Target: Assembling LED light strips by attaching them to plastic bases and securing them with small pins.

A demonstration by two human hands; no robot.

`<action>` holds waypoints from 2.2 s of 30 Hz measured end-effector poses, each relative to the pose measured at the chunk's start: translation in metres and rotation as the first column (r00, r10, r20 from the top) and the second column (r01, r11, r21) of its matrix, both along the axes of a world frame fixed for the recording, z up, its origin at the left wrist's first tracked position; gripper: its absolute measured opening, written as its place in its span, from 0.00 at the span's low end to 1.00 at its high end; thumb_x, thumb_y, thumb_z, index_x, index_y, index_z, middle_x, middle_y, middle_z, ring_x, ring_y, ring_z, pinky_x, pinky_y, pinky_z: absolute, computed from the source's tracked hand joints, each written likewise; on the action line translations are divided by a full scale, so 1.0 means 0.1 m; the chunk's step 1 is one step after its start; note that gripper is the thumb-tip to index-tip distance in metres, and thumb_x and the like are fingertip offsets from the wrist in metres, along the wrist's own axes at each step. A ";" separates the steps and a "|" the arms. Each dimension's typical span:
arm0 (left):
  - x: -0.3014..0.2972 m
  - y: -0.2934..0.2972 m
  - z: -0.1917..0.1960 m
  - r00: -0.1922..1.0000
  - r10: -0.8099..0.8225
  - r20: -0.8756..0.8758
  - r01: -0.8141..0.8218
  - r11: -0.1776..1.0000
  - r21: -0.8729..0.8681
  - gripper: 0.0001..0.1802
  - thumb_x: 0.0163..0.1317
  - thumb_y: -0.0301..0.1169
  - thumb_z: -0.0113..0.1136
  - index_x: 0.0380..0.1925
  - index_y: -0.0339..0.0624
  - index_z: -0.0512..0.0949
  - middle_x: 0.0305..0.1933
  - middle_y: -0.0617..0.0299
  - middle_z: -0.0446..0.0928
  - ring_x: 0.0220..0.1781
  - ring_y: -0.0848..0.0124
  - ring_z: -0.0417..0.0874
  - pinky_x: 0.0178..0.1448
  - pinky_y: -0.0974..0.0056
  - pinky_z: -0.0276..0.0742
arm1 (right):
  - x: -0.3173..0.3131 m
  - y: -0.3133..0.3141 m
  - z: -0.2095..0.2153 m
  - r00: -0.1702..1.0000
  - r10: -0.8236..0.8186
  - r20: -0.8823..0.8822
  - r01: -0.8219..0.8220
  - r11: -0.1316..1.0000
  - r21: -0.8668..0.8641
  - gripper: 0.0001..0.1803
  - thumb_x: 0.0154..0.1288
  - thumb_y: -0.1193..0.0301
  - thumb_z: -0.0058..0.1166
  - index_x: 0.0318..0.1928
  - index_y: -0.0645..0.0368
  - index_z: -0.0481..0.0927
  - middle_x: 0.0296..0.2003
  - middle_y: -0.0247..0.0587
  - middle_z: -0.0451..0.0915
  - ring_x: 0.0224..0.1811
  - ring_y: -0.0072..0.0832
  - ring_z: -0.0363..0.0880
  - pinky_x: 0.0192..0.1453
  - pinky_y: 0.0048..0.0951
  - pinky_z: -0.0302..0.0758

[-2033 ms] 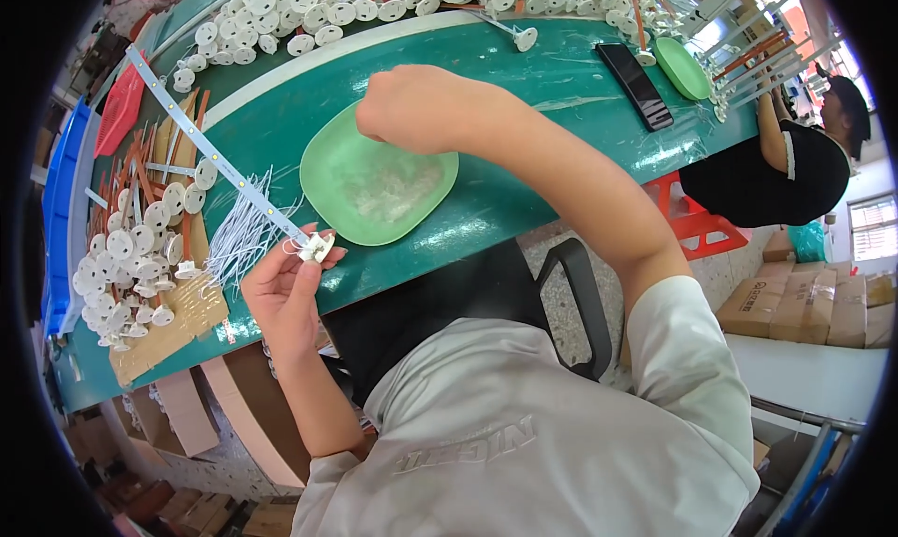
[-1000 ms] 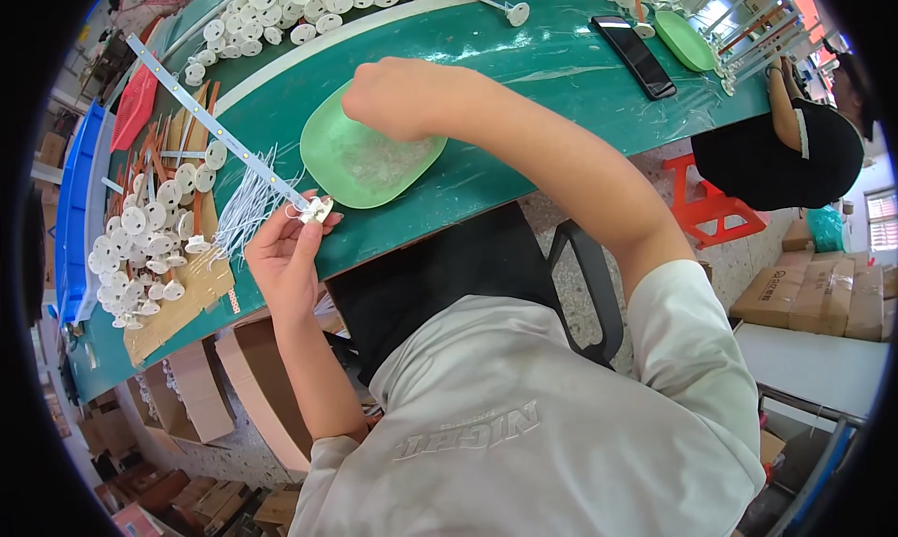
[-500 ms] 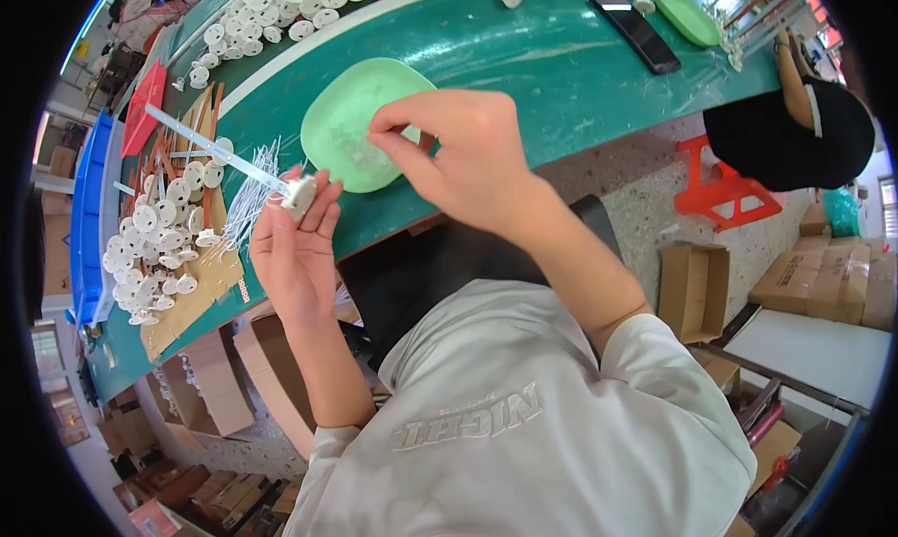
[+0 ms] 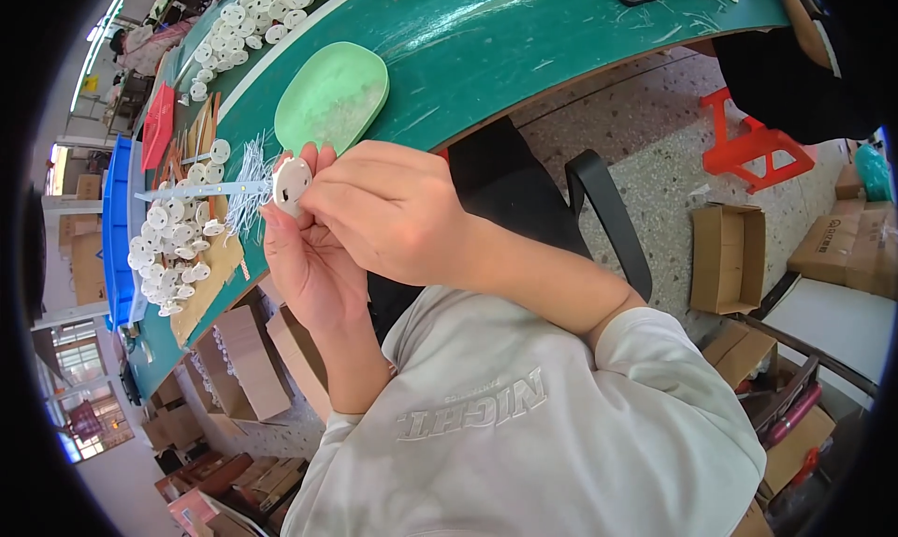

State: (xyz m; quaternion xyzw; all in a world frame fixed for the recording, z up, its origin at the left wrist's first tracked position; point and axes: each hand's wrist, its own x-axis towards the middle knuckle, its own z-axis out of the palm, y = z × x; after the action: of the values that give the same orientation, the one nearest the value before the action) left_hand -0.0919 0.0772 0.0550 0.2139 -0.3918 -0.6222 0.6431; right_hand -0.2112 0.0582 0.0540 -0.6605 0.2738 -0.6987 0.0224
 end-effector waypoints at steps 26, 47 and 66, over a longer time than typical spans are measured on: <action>0.02 0.25 -0.12 0.999 -0.003 0.044 0.004 0.999 -0.034 0.34 0.65 0.43 0.60 0.63 0.28 0.65 0.64 0.41 0.70 0.66 0.46 0.71 0.70 0.47 0.66 | -0.01 0.18 -0.08 0.993 -0.095 -0.076 0.082 0.983 -0.166 0.09 0.45 0.82 0.62 0.31 0.66 0.81 0.31 0.43 0.81 0.29 0.37 0.82 0.31 0.29 0.82; 4.30 -0.99 1.18 -0.630 0.289 0.721 -0.521 0.532 -0.668 0.22 0.66 0.41 0.48 0.38 0.30 0.80 0.31 0.43 0.81 0.32 0.51 0.81 0.40 0.54 0.74 | -0.27 -0.67 0.44 0.960 0.070 -0.273 -0.036 0.992 0.124 0.07 0.48 0.87 0.57 0.31 0.69 0.79 0.28 0.49 0.82 0.29 0.40 0.80 0.33 0.31 0.76; 2.29 -0.07 0.29 -0.131 0.825 0.549 -0.402 0.462 -0.790 0.10 0.64 0.26 0.49 0.32 0.28 0.77 0.40 0.46 0.79 0.46 0.58 0.78 0.55 0.56 0.71 | 0.49 -4.96 0.90 0.266 0.214 -0.940 0.290 0.912 0.290 0.16 0.45 0.76 0.61 0.40 0.56 0.86 0.37 0.46 0.84 0.42 0.43 0.82 0.49 0.40 0.78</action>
State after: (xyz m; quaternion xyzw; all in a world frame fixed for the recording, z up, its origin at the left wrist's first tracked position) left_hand 0.1372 0.0700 0.0838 0.5646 -0.6285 0.1131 0.5229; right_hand -0.1618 -0.4383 0.1443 -0.9189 0.3853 -0.0801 -0.0282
